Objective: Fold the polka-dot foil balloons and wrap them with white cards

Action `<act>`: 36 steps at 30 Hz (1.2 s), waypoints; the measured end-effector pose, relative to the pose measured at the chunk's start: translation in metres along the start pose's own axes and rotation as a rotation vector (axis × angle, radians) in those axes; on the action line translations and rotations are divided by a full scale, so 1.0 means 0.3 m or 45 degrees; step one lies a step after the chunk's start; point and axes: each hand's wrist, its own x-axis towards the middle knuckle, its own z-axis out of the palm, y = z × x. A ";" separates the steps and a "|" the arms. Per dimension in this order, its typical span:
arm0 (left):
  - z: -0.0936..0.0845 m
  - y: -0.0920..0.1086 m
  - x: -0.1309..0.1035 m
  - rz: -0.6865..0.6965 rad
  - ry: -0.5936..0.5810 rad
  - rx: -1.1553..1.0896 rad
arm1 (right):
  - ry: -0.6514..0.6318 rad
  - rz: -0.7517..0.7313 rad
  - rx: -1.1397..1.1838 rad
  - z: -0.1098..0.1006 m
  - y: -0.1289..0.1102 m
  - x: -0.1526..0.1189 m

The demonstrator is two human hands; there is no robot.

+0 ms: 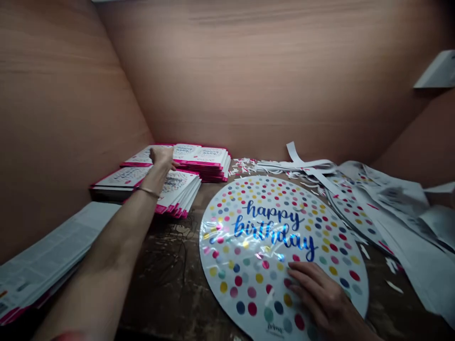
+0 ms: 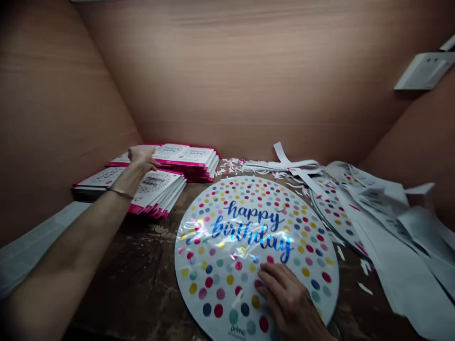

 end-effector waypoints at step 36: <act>-0.022 -0.409 -0.739 0.755 -1.834 0.499 | -0.445 1.000 0.784 0.002 -0.116 0.134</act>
